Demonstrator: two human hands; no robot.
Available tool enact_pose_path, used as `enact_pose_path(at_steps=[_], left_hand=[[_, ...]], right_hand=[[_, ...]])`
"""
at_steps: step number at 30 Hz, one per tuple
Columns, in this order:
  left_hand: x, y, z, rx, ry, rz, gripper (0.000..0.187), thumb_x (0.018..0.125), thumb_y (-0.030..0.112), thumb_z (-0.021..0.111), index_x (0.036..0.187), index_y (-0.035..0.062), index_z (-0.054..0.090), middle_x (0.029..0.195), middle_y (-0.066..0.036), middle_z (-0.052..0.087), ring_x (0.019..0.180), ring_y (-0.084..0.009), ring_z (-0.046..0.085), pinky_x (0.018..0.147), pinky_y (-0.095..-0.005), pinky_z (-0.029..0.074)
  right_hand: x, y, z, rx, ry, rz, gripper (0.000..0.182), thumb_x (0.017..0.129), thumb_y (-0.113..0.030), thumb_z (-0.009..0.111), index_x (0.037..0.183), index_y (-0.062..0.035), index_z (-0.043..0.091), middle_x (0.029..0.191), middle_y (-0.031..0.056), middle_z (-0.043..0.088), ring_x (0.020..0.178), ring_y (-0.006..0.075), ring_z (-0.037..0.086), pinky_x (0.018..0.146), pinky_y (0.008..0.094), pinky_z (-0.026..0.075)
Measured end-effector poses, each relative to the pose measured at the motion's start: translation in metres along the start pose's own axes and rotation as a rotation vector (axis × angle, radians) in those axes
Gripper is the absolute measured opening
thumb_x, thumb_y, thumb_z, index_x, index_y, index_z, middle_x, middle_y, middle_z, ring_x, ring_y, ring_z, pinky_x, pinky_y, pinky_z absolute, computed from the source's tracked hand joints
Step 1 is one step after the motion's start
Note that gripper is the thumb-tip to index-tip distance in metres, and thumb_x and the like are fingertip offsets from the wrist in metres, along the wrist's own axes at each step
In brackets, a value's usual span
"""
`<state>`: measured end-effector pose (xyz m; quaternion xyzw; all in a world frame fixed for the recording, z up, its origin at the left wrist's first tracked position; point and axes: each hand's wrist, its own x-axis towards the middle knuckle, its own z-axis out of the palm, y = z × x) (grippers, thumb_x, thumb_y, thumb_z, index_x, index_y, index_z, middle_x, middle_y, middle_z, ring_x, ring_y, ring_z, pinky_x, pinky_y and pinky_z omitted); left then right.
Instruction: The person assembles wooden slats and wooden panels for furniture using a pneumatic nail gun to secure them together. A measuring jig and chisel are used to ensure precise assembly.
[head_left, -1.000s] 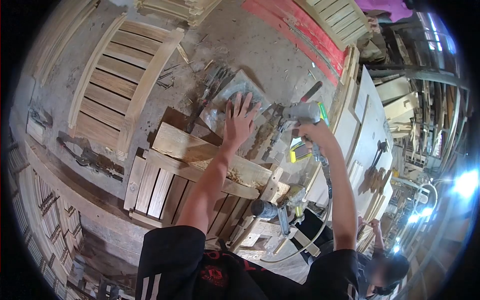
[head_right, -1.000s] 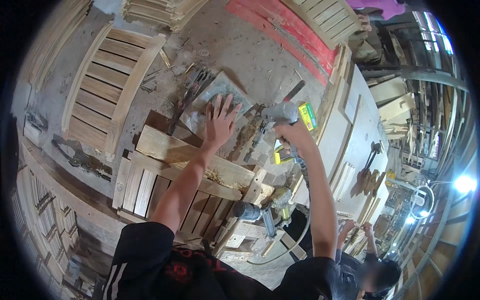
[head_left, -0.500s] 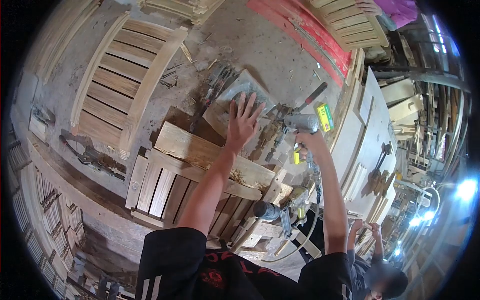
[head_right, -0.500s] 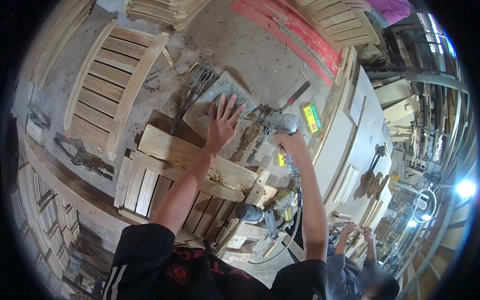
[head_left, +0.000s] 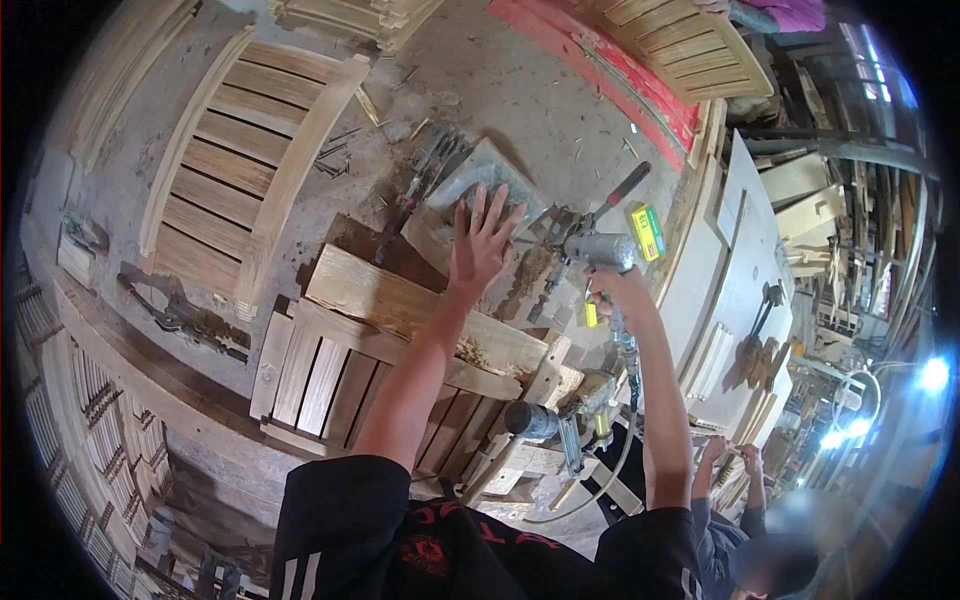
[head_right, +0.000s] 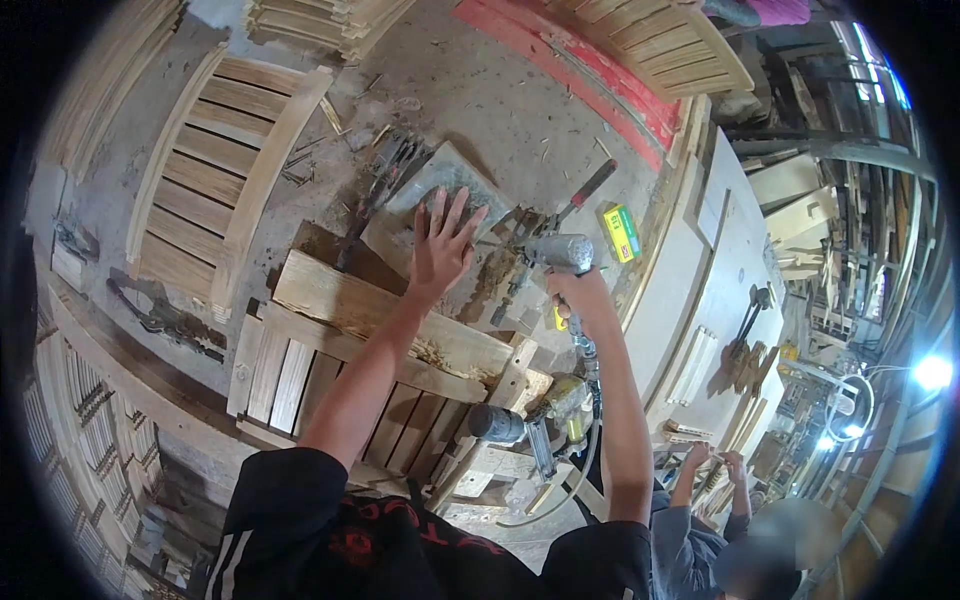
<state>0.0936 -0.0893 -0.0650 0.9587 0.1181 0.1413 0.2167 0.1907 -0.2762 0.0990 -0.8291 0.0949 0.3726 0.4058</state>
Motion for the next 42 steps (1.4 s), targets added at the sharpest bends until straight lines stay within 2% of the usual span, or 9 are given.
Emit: enact_pose_path(at_steps=[2, 5, 8, 26, 29, 32, 35, 39, 42], left_hand=[[-0.001, 0.000, -0.001, 0.010, 0.002, 0.001, 0.075, 0.082, 0.023, 0.065, 0.151, 0.0295, 0.036, 0.162, -0.006, 0.023, 0.148, -0.0339, 0.022, 0.116, -0.0587, 0.023], [0.000, 0.001, -0.002, -0.007, 0.006, -0.006, 0.076, 0.082, 0.022, 0.066, 0.151, 0.0296, 0.035, 0.162, -0.006, 0.024, 0.148, -0.0341, 0.023, 0.116, -0.0589, 0.023], [0.000, 0.000, -0.001, 0.004, 0.020, 0.001, 0.076, 0.081, 0.023, 0.066, 0.151, 0.0295, 0.035, 0.162, -0.006, 0.025, 0.148, -0.0341, 0.023, 0.115, -0.0591, 0.023], [0.000, 0.001, 0.000, -0.012, 0.015, -0.007, 0.075, 0.082, 0.020, 0.065, 0.150, 0.0295, 0.036, 0.162, -0.006, 0.025, 0.147, -0.0342, 0.024, 0.116, -0.0592, 0.023], [0.000, 0.001, 0.002, 0.008, 0.023, 0.000, 0.076, 0.082, 0.022, 0.065, 0.151, 0.0298, 0.035, 0.162, -0.006, 0.025, 0.147, -0.0344, 0.024, 0.116, -0.0590, 0.022], [0.000, 0.001, 0.002, 0.020, 0.001, -0.003, 0.076, 0.083, 0.023, 0.065, 0.152, 0.0304, 0.034, 0.163, -0.005, 0.022, 0.148, -0.0344, 0.022, 0.116, -0.0591, 0.021], [-0.001, 0.001, 0.003, -0.010, -0.019, -0.014, 0.075, 0.085, 0.024, 0.063, 0.152, 0.0317, 0.032, 0.164, -0.005, 0.019, 0.149, -0.0342, 0.020, 0.116, -0.0592, 0.021], [0.000, 0.002, 0.000, 0.057, -0.057, -0.021, 0.071, 0.089, 0.026, 0.060, 0.153, 0.0331, 0.031, 0.164, -0.004, 0.016, 0.149, -0.0339, 0.018, 0.117, -0.0589, 0.020], [0.000, 0.004, 0.000, 0.085, -0.105, -0.029, 0.069, 0.091, 0.027, 0.058, 0.153, 0.0337, 0.030, 0.164, -0.004, 0.015, 0.150, -0.0335, 0.017, 0.117, -0.0586, 0.020]], right_hand=[[-0.005, -0.005, -0.001, -0.081, -0.002, 0.040, 0.025, 0.074, -0.008, 0.061, 0.099, -0.0015, 0.060, 0.063, 0.0047, 0.052, 0.042, 0.0110, 0.042, 0.038, 0.0279, 0.032], [-0.011, -0.011, 0.001, 0.007, -0.004, 0.050, 0.013, 0.078, -0.006, 0.064, 0.090, -0.0021, 0.061, 0.065, 0.0030, 0.054, 0.049, 0.0101, 0.046, 0.041, 0.0261, 0.033], [-0.014, -0.015, 0.004, -0.031, 0.029, 0.100, 0.027, 0.073, -0.007, 0.059, 0.100, -0.0015, 0.061, 0.063, 0.0048, 0.053, 0.042, 0.0108, 0.041, 0.038, 0.0280, 0.033], [0.000, 0.002, 0.002, 0.041, 0.000, 0.010, 0.022, 0.074, -0.002, 0.060, 0.097, -0.0009, 0.060, 0.061, 0.0039, 0.052, 0.043, 0.0108, 0.042, 0.038, 0.0276, 0.033], [-0.005, -0.012, 0.003, -0.088, -0.011, 0.089, 0.022, 0.074, -0.002, 0.060, 0.096, 0.0000, 0.060, 0.064, 0.0049, 0.053, 0.046, 0.0110, 0.044, 0.039, 0.0276, 0.033], [0.004, 0.001, 0.001, 0.002, 0.010, 0.060, 0.025, 0.074, -0.002, 0.060, 0.099, 0.0012, 0.061, 0.065, 0.0053, 0.053, 0.046, 0.0110, 0.044, 0.040, 0.0272, 0.033], [-0.012, -0.008, -0.016, 0.017, -0.024, 0.155, 0.028, 0.074, -0.004, 0.061, 0.101, 0.0004, 0.063, 0.065, 0.0049, 0.054, 0.045, 0.0106, 0.043, 0.040, 0.0272, 0.033], [-0.037, -0.026, -0.018, 0.077, 0.022, 0.045, 0.025, 0.074, -0.003, 0.060, 0.099, 0.0000, 0.063, 0.061, 0.0047, 0.053, 0.043, 0.0112, 0.043, 0.039, 0.0265, 0.034], [-0.030, -0.023, -0.019, 0.048, 0.047, 0.104, 0.034, 0.075, -0.008, 0.061, 0.109, -0.0026, 0.065, 0.067, 0.0038, 0.055, 0.045, 0.0103, 0.043, 0.041, 0.0272, 0.037]])
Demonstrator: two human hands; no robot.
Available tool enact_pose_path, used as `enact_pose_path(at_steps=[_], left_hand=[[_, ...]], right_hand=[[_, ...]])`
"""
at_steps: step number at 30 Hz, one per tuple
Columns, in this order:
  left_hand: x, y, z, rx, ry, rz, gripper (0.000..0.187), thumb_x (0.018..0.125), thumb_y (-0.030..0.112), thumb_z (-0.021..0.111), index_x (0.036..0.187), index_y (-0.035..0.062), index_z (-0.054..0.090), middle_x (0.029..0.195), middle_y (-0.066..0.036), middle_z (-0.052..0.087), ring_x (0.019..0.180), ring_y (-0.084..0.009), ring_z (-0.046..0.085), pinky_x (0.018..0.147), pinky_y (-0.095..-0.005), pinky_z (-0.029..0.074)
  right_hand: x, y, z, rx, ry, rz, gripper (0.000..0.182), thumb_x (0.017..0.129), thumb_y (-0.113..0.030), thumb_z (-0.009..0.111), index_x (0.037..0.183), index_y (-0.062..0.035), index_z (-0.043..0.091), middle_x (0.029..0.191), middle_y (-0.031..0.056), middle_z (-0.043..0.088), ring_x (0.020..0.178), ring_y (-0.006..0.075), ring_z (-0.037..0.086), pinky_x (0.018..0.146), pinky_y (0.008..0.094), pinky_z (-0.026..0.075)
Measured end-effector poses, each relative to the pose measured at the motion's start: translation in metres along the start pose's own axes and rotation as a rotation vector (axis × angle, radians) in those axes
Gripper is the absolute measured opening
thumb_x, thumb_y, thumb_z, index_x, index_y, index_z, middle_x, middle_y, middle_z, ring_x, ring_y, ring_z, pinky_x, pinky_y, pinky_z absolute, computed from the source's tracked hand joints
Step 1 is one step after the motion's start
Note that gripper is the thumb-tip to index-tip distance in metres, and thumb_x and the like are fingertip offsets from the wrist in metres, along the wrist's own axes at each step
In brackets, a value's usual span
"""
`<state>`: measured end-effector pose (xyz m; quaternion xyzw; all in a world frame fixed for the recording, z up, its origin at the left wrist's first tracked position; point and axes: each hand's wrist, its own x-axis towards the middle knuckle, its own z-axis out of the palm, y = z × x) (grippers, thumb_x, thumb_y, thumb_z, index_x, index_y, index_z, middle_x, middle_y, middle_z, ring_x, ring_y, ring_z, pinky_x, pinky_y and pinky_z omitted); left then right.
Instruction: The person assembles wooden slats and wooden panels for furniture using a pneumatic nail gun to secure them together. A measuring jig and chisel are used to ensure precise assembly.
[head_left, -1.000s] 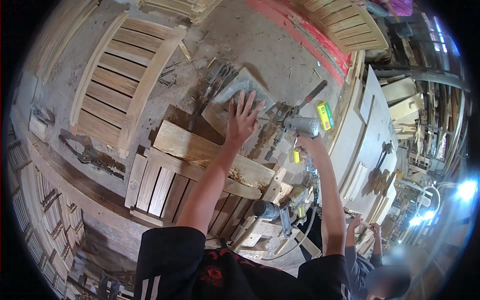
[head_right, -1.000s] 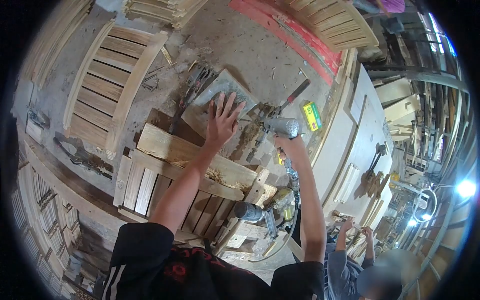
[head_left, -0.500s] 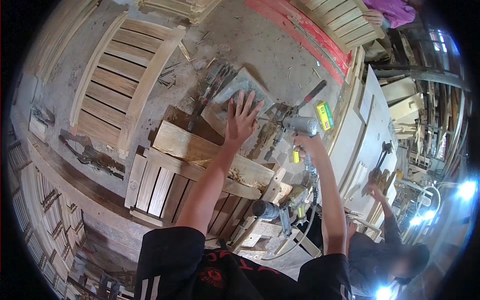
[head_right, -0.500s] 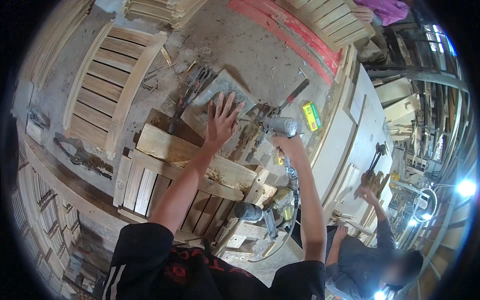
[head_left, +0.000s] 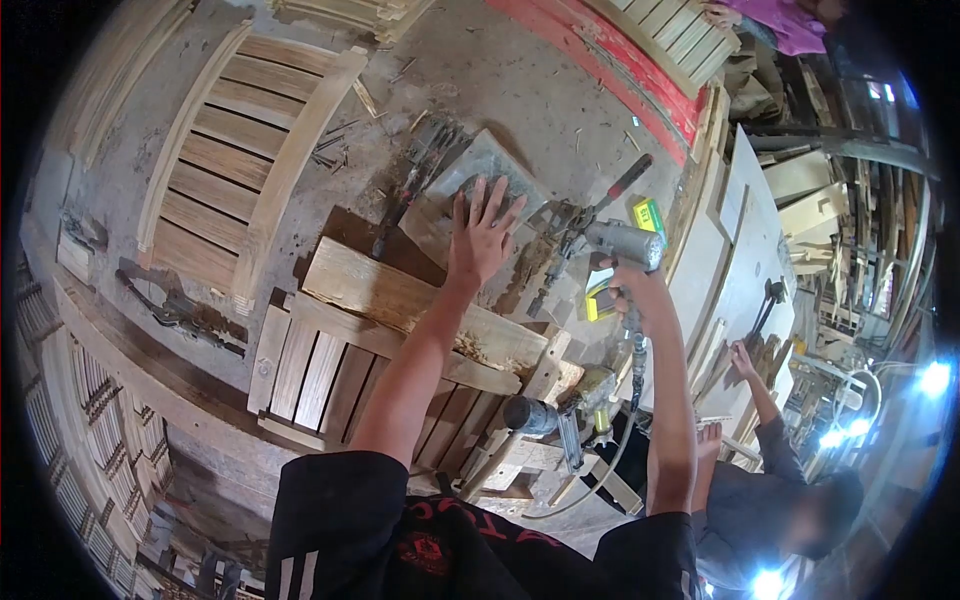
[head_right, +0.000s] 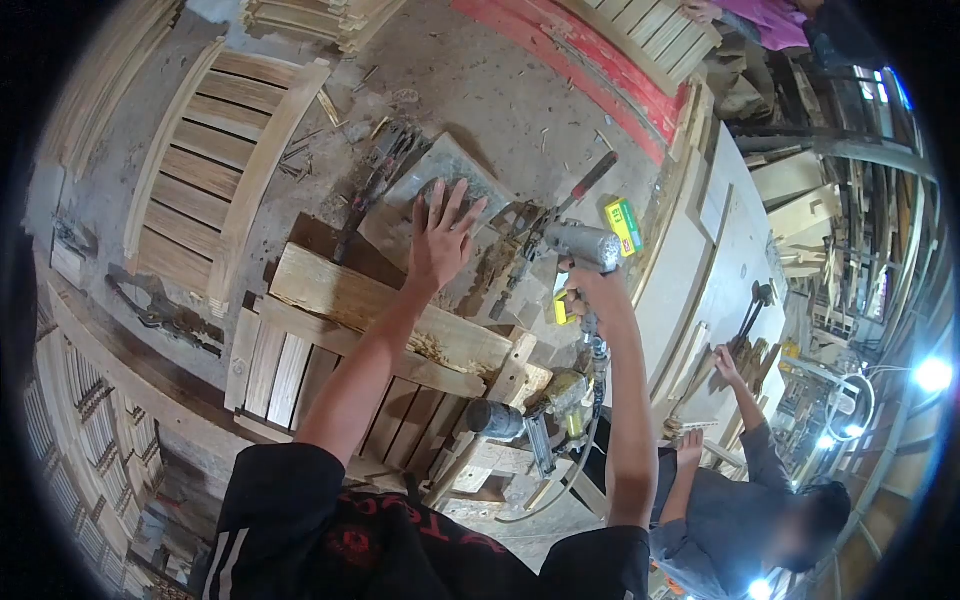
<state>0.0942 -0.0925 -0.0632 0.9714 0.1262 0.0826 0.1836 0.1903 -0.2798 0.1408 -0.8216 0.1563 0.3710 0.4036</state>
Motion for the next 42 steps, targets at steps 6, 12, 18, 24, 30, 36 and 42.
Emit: enact_pose_path(at_steps=[6, 12, 18, 24, 30, 36, 42], left_hand=[[0.002, 0.000, -0.001, -0.053, 0.010, -0.011, 0.068, 0.091, 0.026, 0.057, 0.153, 0.0334, 0.031, 0.164, -0.004, 0.017, 0.150, -0.0328, 0.017, 0.117, -0.0583, 0.020], [-0.001, -0.002, 0.002, -0.147, 0.114, 0.011, 0.072, 0.085, 0.021, 0.061, 0.152, 0.0317, 0.034, 0.162, -0.005, 0.023, 0.148, -0.0341, 0.022, 0.115, -0.0594, 0.023], [0.000, -0.004, 0.000, -0.121, 0.140, 0.018, 0.076, 0.082, 0.020, 0.064, 0.151, 0.0304, 0.035, 0.161, -0.005, 0.027, 0.147, -0.0342, 0.026, 0.115, -0.0592, 0.024], [0.000, -0.004, 0.002, -0.131, 0.150, 0.023, 0.077, 0.081, 0.020, 0.064, 0.151, 0.0301, 0.035, 0.161, -0.006, 0.027, 0.147, -0.0343, 0.026, 0.114, -0.0596, 0.024], [0.001, -0.004, 0.000, -0.107, 0.124, 0.024, 0.072, 0.083, 0.022, 0.064, 0.150, 0.0274, 0.038, 0.161, -0.007, 0.026, 0.147, -0.0344, 0.024, 0.116, -0.0597, 0.021], [0.000, -0.004, 0.003, -0.110, 0.122, 0.025, 0.072, 0.083, 0.022, 0.063, 0.150, 0.0282, 0.037, 0.161, -0.007, 0.025, 0.147, -0.0346, 0.024, 0.115, -0.0601, 0.024], [-0.002, -0.002, 0.004, -0.100, 0.100, 0.019, 0.071, 0.086, 0.022, 0.061, 0.151, 0.0310, 0.035, 0.162, -0.006, 0.022, 0.148, -0.0345, 0.021, 0.114, -0.0610, 0.023]], right_hand=[[0.013, 0.000, 0.009, 0.020, 0.034, -0.054, 0.021, 0.076, -0.006, 0.062, 0.097, -0.0003, 0.063, 0.069, 0.0041, 0.056, 0.048, 0.0117, 0.047, 0.041, 0.0260, 0.036], [0.016, 0.011, 0.021, -0.079, 0.002, -0.069, 0.028, 0.075, -0.006, 0.061, 0.103, -0.0004, 0.063, 0.068, 0.0041, 0.054, 0.049, 0.0111, 0.047, 0.041, 0.0275, 0.037], [0.026, 0.022, 0.027, -0.048, -0.006, -0.086, 0.026, 0.075, -0.003, 0.061, 0.101, 0.0026, 0.061, 0.074, 0.0053, 0.057, 0.056, 0.0109, 0.051, 0.042, 0.0247, 0.035], [0.027, 0.025, 0.020, -0.061, -0.009, -0.079, 0.015, 0.077, -0.006, 0.066, 0.091, 0.0005, 0.065, 0.071, 0.0051, 0.059, 0.058, 0.0116, 0.055, 0.046, 0.0265, 0.040], [0.032, 0.027, 0.024, -0.067, 0.023, -0.082, 0.013, 0.077, -0.006, 0.066, 0.089, -0.0003, 0.065, 0.070, 0.0049, 0.059, 0.056, 0.0112, 0.053, 0.044, 0.0263, 0.039], [0.032, 0.027, 0.024, -0.009, -0.004, -0.085, 0.024, 0.074, -0.001, 0.062, 0.097, 0.0022, 0.062, 0.071, 0.0051, 0.056, 0.057, 0.0120, 0.051, 0.043, 0.0261, 0.036], [0.038, 0.021, 0.025, -0.195, -0.024, -0.082, 0.020, 0.075, -0.001, 0.060, 0.096, 0.0016, 0.061, 0.069, 0.0035, 0.054, 0.052, 0.0113, 0.048, 0.042, 0.0259, 0.033]])
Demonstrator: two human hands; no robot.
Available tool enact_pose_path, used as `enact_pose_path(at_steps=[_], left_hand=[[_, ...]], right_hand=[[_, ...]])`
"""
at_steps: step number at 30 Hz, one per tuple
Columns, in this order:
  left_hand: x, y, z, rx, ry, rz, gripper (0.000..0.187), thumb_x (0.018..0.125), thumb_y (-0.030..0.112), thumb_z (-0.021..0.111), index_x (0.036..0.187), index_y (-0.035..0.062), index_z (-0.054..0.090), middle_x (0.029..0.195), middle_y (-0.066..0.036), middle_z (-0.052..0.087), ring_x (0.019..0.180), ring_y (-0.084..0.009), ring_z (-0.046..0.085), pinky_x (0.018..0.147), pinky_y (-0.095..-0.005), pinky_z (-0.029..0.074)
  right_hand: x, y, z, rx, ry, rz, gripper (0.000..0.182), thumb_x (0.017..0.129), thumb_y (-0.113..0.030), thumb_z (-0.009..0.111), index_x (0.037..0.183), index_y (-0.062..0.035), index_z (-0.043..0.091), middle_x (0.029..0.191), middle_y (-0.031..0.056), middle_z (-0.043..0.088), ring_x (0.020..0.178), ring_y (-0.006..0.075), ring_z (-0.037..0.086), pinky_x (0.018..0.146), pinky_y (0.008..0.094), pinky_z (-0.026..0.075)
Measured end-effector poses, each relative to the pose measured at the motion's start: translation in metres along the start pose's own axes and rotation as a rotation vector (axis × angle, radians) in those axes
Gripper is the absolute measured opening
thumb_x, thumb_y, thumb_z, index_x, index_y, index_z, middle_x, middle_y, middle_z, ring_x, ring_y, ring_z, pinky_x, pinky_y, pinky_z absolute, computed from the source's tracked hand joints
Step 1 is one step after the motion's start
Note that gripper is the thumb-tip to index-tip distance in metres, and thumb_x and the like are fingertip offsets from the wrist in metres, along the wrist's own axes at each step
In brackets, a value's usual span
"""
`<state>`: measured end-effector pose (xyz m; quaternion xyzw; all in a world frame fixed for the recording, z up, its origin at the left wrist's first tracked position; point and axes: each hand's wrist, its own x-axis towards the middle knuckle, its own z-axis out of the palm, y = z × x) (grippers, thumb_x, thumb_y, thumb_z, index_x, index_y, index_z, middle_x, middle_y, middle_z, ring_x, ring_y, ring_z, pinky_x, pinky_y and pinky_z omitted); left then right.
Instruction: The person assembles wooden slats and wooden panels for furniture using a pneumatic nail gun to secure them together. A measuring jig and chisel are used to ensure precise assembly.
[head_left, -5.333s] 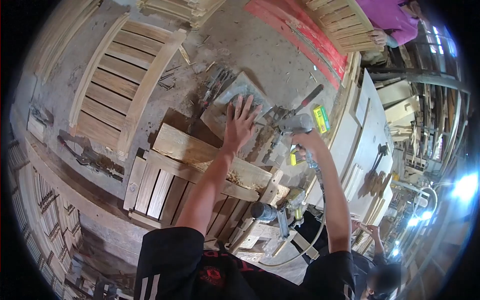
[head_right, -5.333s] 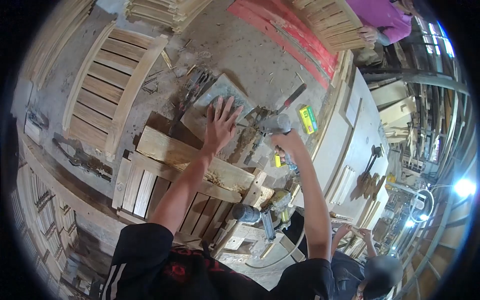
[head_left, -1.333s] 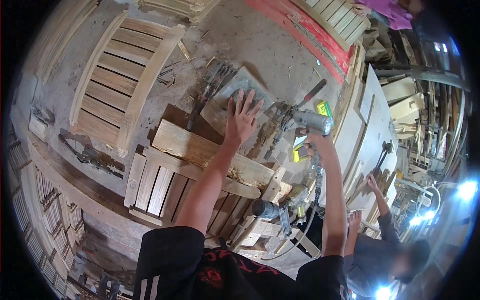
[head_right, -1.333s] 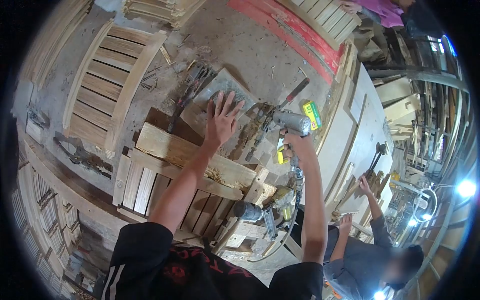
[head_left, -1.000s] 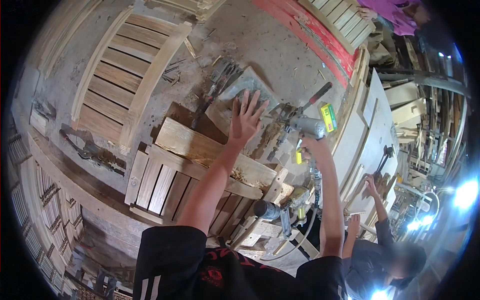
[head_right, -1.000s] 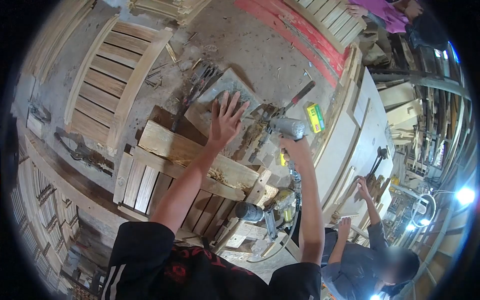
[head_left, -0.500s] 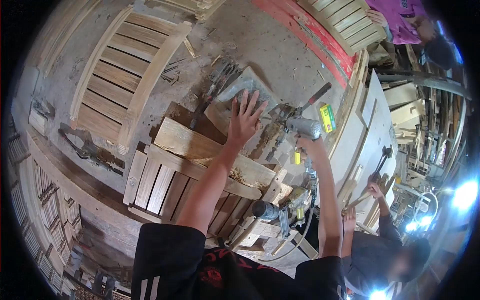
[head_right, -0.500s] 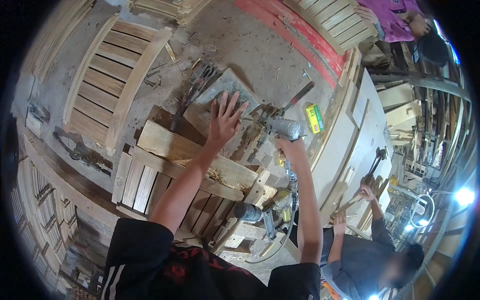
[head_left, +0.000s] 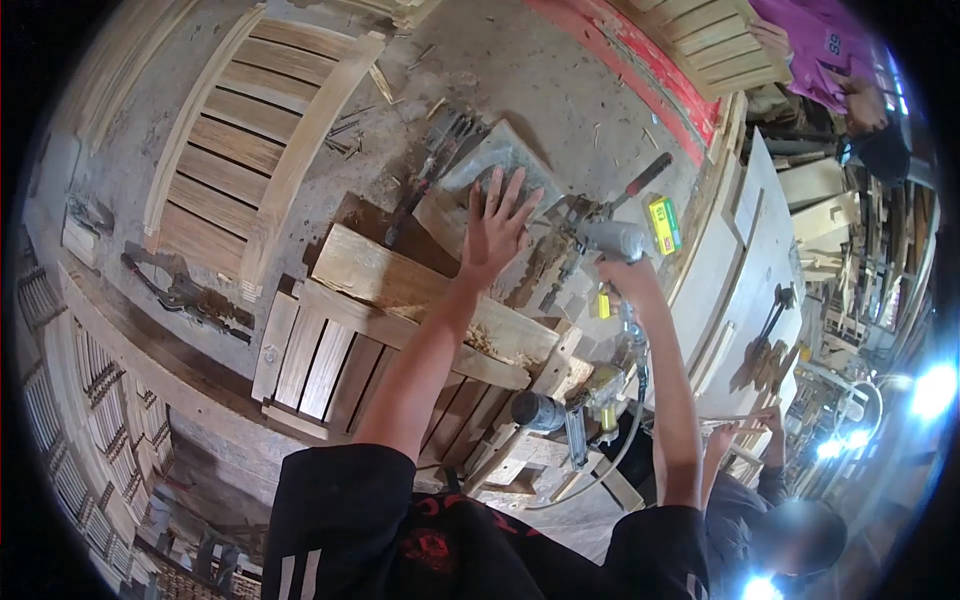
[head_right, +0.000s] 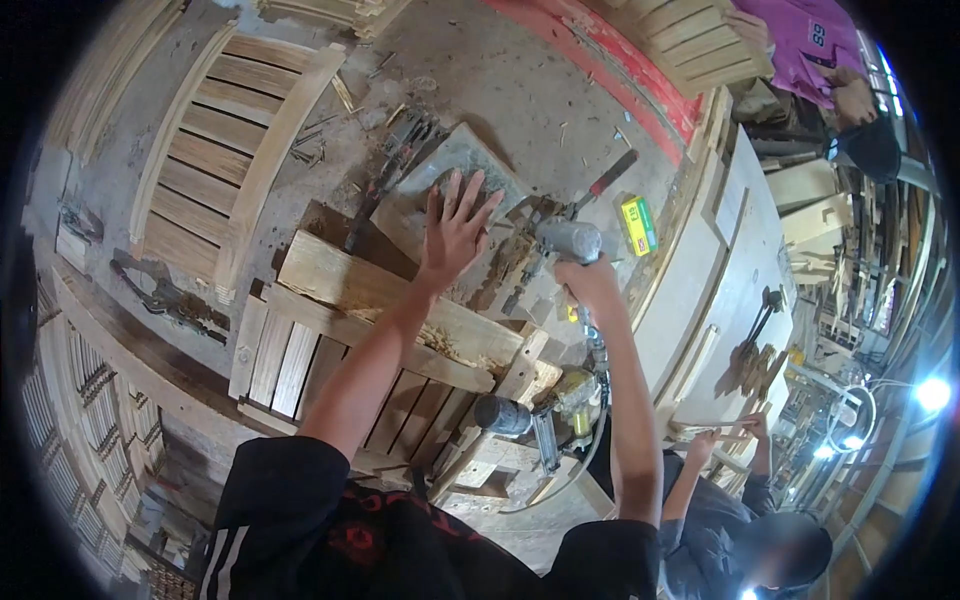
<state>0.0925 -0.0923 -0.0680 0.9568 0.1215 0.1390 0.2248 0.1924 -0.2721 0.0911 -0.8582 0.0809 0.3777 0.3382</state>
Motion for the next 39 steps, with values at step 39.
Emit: enact_pose_path(at_steps=[39], left_hand=[[0.004, 0.001, -0.004, 0.034, -0.079, -0.012, 0.073, 0.089, 0.024, 0.056, 0.155, 0.0329, 0.027, 0.164, -0.006, 0.018, 0.149, -0.0359, 0.019, 0.116, -0.0618, 0.020]], right_hand=[[0.026, -0.024, -0.029, 0.301, 0.025, 0.010, 0.015, 0.077, -0.011, 0.066, 0.087, -0.0009, 0.062, 0.064, 0.0054, 0.057, 0.045, 0.0119, 0.049, 0.038, 0.0269, 0.037]])
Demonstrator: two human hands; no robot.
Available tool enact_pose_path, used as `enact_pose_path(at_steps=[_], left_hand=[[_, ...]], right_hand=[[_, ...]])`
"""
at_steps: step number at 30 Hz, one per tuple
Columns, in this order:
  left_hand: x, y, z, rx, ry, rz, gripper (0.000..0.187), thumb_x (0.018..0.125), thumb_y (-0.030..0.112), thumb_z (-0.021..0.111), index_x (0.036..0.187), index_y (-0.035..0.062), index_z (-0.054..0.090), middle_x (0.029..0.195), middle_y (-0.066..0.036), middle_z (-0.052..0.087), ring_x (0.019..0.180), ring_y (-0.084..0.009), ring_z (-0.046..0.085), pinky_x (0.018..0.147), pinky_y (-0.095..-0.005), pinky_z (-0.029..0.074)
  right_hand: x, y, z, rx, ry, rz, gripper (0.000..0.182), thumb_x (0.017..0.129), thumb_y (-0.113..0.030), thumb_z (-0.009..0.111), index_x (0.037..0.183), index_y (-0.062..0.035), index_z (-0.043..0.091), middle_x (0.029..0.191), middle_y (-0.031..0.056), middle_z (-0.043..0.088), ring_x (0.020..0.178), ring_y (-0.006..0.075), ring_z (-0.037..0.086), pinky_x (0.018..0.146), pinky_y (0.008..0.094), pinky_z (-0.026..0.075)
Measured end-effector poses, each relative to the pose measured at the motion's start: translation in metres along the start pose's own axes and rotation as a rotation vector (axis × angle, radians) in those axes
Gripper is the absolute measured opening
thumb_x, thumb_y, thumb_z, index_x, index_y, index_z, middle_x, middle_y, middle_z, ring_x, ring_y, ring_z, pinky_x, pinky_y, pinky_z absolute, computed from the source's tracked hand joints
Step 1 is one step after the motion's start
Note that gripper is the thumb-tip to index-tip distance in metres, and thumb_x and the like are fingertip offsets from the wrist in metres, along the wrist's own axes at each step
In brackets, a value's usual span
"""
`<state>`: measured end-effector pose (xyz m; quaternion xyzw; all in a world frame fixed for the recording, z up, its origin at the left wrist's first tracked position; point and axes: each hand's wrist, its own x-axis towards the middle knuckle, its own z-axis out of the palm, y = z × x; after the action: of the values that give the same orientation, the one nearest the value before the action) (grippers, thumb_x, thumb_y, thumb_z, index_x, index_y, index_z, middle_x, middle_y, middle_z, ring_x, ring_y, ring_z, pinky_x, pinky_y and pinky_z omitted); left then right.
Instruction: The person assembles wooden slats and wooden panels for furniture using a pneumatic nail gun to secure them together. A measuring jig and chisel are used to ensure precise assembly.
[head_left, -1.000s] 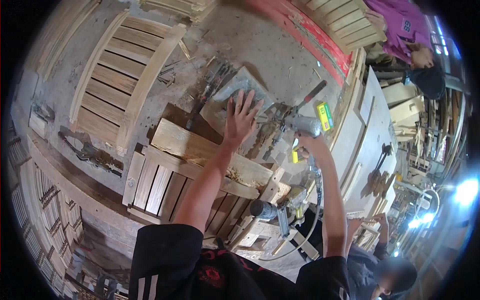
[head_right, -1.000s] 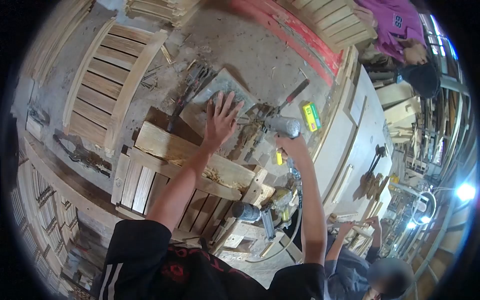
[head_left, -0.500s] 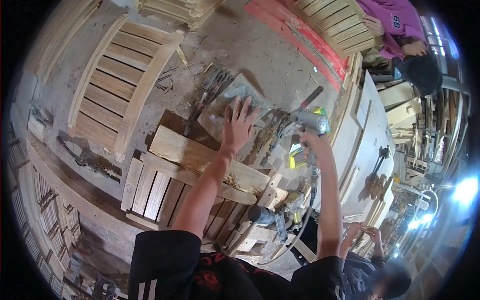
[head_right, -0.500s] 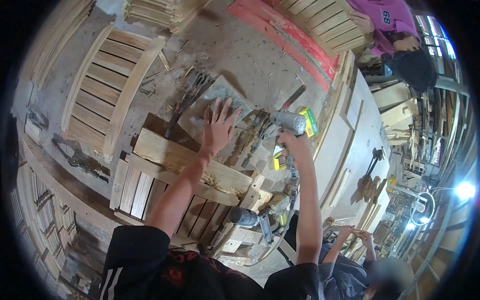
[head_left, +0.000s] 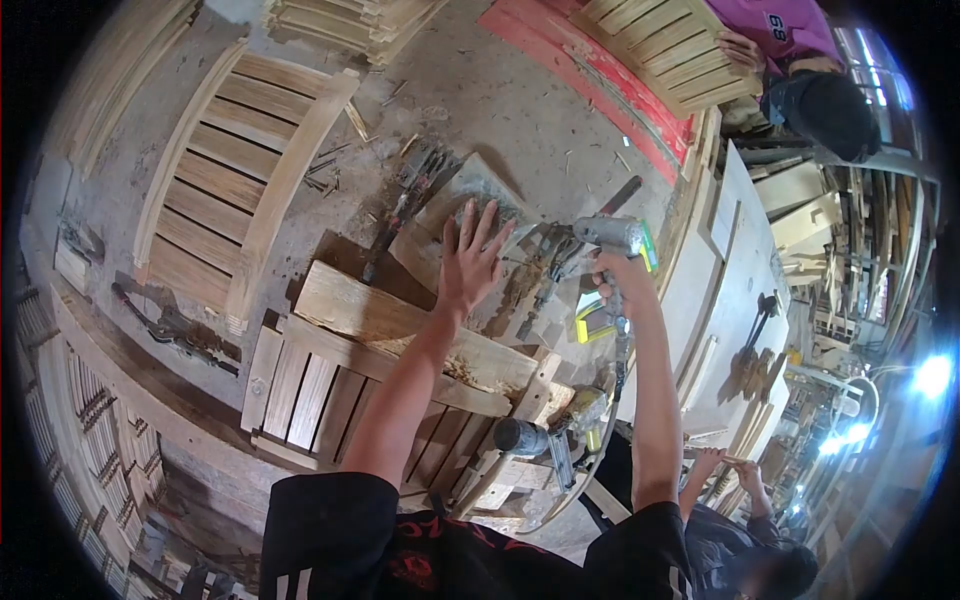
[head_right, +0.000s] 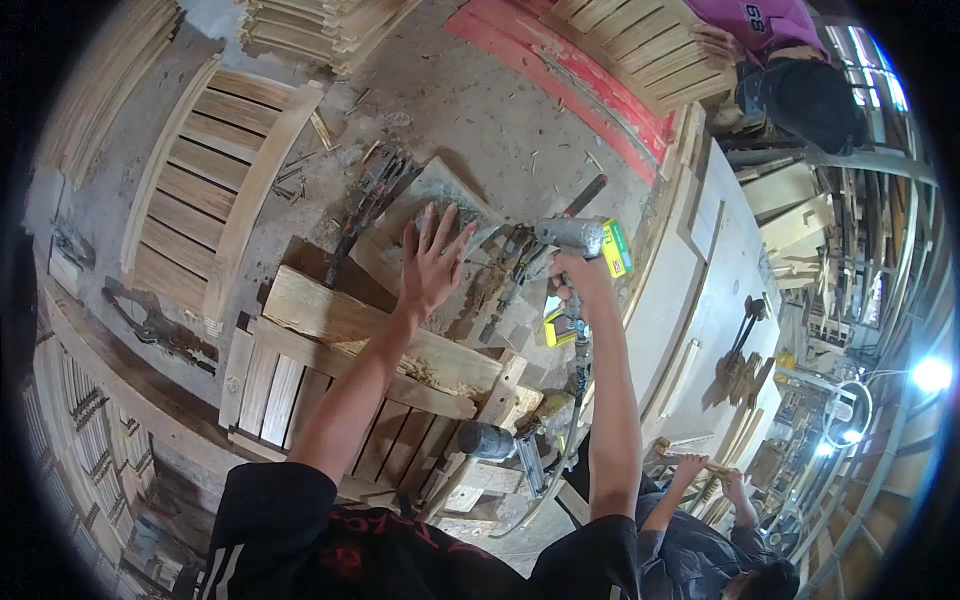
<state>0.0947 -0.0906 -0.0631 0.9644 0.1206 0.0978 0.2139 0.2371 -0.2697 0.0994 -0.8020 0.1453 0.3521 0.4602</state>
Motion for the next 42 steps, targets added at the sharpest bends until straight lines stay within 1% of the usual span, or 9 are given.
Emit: enact_pose_path(at_steps=[5, 8, 20, 23, 26, 29, 30, 33, 42], left_hand=[[0.000, 0.001, -0.002, -0.005, -0.013, -0.005, 0.076, 0.089, 0.024, 0.057, 0.156, 0.0337, 0.023, 0.165, -0.005, 0.016, 0.150, -0.0355, 0.018, 0.116, -0.0609, 0.020], [0.000, 0.001, -0.002, -0.003, -0.025, -0.009, 0.077, 0.089, 0.024, 0.057, 0.156, 0.0345, 0.022, 0.165, -0.005, 0.014, 0.150, -0.0351, 0.017, 0.117, -0.0606, 0.019], [0.000, 0.001, 0.001, 0.003, 0.004, -0.009, 0.076, 0.087, 0.023, 0.059, 0.155, 0.0344, 0.026, 0.164, -0.005, 0.018, 0.150, -0.0349, 0.018, 0.116, -0.0608, 0.019], [0.000, 0.001, 0.000, -0.030, 0.026, -0.003, 0.077, 0.087, 0.023, 0.060, 0.155, 0.0344, 0.026, 0.164, -0.005, 0.018, 0.150, -0.0351, 0.018, 0.116, -0.0609, 0.019], [0.000, 0.001, 0.002, -0.003, -0.010, -0.014, 0.076, 0.088, 0.024, 0.060, 0.155, 0.0343, 0.026, 0.164, -0.005, 0.017, 0.150, -0.0352, 0.018, 0.116, -0.0611, 0.018], [0.000, 0.001, -0.001, 0.037, -0.010, -0.010, 0.072, 0.090, 0.027, 0.058, 0.155, 0.0332, 0.028, 0.165, -0.005, 0.015, 0.151, -0.0326, 0.015, 0.117, -0.0592, 0.019], [-0.001, 0.001, 0.000, 0.045, -0.015, -0.012, 0.072, 0.090, 0.028, 0.058, 0.155, 0.0331, 0.027, 0.165, -0.005, 0.015, 0.151, -0.0327, 0.015, 0.117, -0.0591, 0.019], [0.000, 0.002, 0.001, 0.062, -0.027, -0.012, 0.072, 0.090, 0.029, 0.058, 0.155, 0.0331, 0.026, 0.165, -0.005, 0.014, 0.151, -0.0330, 0.016, 0.117, -0.0588, 0.020], [0.001, 0.001, -0.003, 0.071, -0.062, -0.022, 0.073, 0.092, 0.029, 0.058, 0.156, 0.0329, 0.024, 0.165, -0.005, 0.013, 0.150, -0.0331, 0.015, 0.117, -0.0586, 0.019]], right_hand=[[-0.006, 0.001, 0.003, 0.020, -0.003, -0.018, 0.017, 0.076, -0.008, 0.066, 0.089, 0.0011, 0.060, 0.068, 0.0062, 0.057, 0.048, 0.0118, 0.049, 0.038, 0.0255, 0.036], [-0.001, 0.002, 0.001, 0.015, -0.006, -0.007, 0.014, 0.078, -0.009, 0.066, 0.086, 0.0002, 0.060, 0.067, 0.0057, 0.057, 0.047, 0.0118, 0.049, 0.038, 0.0265, 0.036], [-0.010, -0.006, 0.011, -0.139, 0.056, -0.027, 0.009, 0.078, -0.009, 0.065, 0.079, -0.0023, 0.059, 0.061, 0.0044, 0.054, 0.043, 0.0114, 0.046, 0.036, 0.0281, 0.036], [-0.001, 0.004, 0.007, -0.108, 0.052, -0.062, 0.009, 0.077, -0.008, 0.064, 0.081, -0.0024, 0.059, 0.060, 0.0042, 0.053, 0.043, 0.0113, 0.046, 0.036, 0.0281, 0.035], [-0.009, -0.003, 0.012, -0.059, 0.046, -0.056, 0.011, 0.076, -0.008, 0.064, 0.084, -0.0021, 0.059, 0.060, 0.0043, 0.053, 0.042, 0.0113, 0.045, 0.036, 0.0282, 0.034], [-0.009, -0.005, 0.013, -0.060, 0.019, -0.057, 0.013, 0.076, -0.008, 0.064, 0.087, -0.0015, 0.059, 0.060, 0.0046, 0.054, 0.042, 0.0114, 0.045, 0.035, 0.0284, 0.034], [-0.010, -0.006, 0.013, -0.074, 0.008, -0.051, 0.011, 0.076, -0.007, 0.064, 0.084, -0.0008, 0.059, 0.061, 0.0047, 0.054, 0.042, 0.0113, 0.046, 0.036, 0.0284, 0.035], [-0.007, -0.004, 0.015, -0.157, 0.023, -0.059, 0.021, 0.072, -0.010, 0.064, 0.091, -0.0008, 0.063, 0.064, 0.0035, 0.054, 0.043, 0.0121, 0.044, 0.038, 0.0289, 0.035], [-0.005, -0.007, 0.017, -0.151, -0.009, -0.069, 0.016, 0.073, -0.007, 0.064, 0.087, 0.0003, 0.061, 0.063, 0.0044, 0.055, 0.044, 0.0128, 0.046, 0.038, 0.0294, 0.035]])
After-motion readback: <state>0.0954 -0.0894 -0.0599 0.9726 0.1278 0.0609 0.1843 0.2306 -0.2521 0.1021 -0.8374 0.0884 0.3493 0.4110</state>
